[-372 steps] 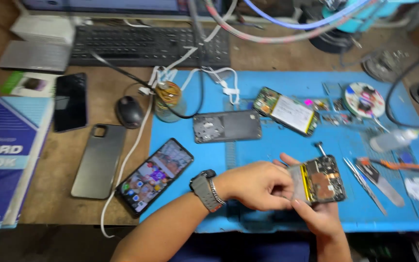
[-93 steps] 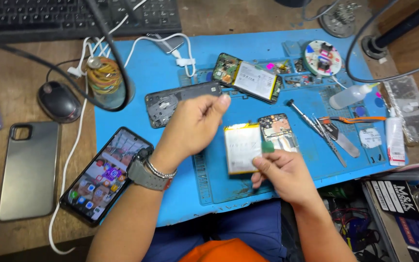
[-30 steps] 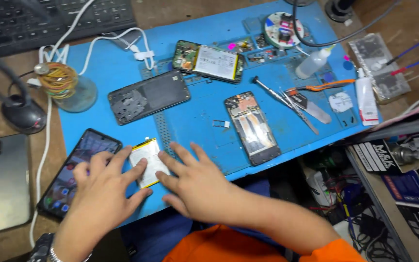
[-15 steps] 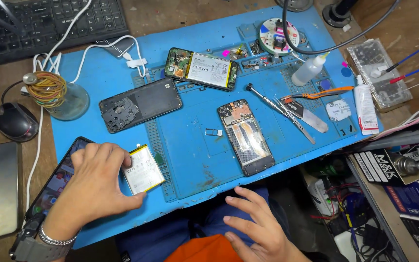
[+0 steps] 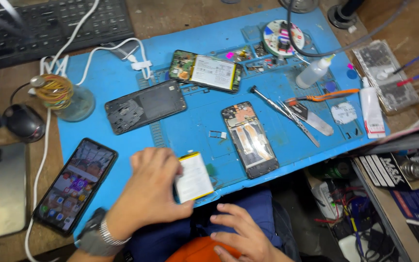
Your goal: Disassembling and inspecting internal components of a mobile phone at a repair station.
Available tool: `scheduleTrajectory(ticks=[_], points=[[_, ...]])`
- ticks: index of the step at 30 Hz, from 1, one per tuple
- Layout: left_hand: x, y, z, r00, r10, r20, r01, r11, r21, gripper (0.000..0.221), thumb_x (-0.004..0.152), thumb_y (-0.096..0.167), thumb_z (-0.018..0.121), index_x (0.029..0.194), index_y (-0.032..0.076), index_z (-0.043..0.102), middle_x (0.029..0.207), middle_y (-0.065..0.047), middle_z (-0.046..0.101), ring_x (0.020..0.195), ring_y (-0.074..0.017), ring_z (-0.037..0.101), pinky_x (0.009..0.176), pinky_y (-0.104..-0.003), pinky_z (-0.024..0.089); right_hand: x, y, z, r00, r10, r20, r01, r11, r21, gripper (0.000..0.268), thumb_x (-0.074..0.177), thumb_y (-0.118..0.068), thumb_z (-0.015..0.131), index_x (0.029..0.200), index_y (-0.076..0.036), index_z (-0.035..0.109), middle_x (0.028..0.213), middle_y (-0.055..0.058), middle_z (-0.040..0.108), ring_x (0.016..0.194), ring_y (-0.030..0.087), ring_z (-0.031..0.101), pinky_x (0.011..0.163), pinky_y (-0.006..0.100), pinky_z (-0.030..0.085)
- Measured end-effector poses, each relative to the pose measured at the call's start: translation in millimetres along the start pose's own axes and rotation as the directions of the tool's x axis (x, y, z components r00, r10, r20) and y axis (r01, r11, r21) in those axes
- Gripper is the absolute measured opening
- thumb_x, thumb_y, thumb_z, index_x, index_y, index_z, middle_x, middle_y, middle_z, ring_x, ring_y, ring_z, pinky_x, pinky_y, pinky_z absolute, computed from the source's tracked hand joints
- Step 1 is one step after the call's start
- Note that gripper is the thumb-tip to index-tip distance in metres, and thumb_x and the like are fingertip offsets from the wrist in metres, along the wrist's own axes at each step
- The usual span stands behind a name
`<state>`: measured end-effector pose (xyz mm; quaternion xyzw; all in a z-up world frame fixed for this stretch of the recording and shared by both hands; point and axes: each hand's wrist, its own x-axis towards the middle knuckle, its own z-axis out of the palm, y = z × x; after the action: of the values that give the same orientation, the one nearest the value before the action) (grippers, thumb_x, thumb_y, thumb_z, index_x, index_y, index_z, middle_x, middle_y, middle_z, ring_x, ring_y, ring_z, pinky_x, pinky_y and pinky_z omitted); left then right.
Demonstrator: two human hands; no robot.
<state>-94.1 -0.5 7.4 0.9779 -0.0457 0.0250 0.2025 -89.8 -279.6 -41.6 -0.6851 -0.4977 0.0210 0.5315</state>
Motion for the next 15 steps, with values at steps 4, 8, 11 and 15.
scheduleTrajectory(ticks=[4,8,11,15], points=[[10.6,15.3,18.8,0.983,0.054,-0.173,-0.054,0.999,0.003,0.057,0.061,0.053,0.075,0.092,0.008,0.060,0.107,-0.014,0.057,0.101,-0.0387,0.050,0.083,-0.052,0.035,-28.1,11.4,23.7,0.984,-0.008,0.175,-0.005,0.997,0.076,0.017,0.096,-0.014,0.079,0.107,-0.002,0.076,0.131,0.021,0.064,0.132,0.045,0.055,0.110,0.054,0.047],[-22.4,15.7,1.2,0.978,0.028,-0.207,-0.011,0.997,0.080,0.070,0.062,0.060,0.081,0.104,0.007,0.063,0.135,-0.024,0.057,0.117,-0.0413,0.050,0.092,-0.057,0.033,-24.9,-8.6,30.1,0.991,-0.006,0.137,-0.011,0.992,0.122,0.020,0.100,-0.016,0.063,0.101,-0.005,0.080,0.118,0.015,0.074,0.119,0.038,0.070,0.103,0.045,0.054],[-57.3,-1.0,-19.1,0.958,-0.068,-0.279,0.104,0.988,0.115,0.063,0.072,0.060,0.080,0.109,0.011,0.065,0.136,-0.021,0.058,0.118,-0.0417,0.050,0.093,-0.060,0.033,-32.7,11.5,24.5,0.739,0.471,0.483,-0.648,0.694,0.314,0.035,0.095,-0.017,0.064,0.117,0.005,0.080,0.140,0.012,0.068,0.132,0.016,0.068,0.110,0.027,0.055],[-104.4,-53.5,-35.6,0.853,-0.448,-0.266,0.510,0.824,0.247,0.085,0.075,0.067,0.077,0.136,0.012,0.053,0.142,-0.019,0.049,0.126,-0.0399,0.045,0.101,-0.059,0.033,17.3,6.7,28.7,0.938,-0.106,0.329,0.051,0.984,0.170,0.019,0.095,-0.018,0.071,0.108,-0.007,0.079,0.115,0.010,0.077,0.114,0.028,0.075,0.100,0.040,0.060]])
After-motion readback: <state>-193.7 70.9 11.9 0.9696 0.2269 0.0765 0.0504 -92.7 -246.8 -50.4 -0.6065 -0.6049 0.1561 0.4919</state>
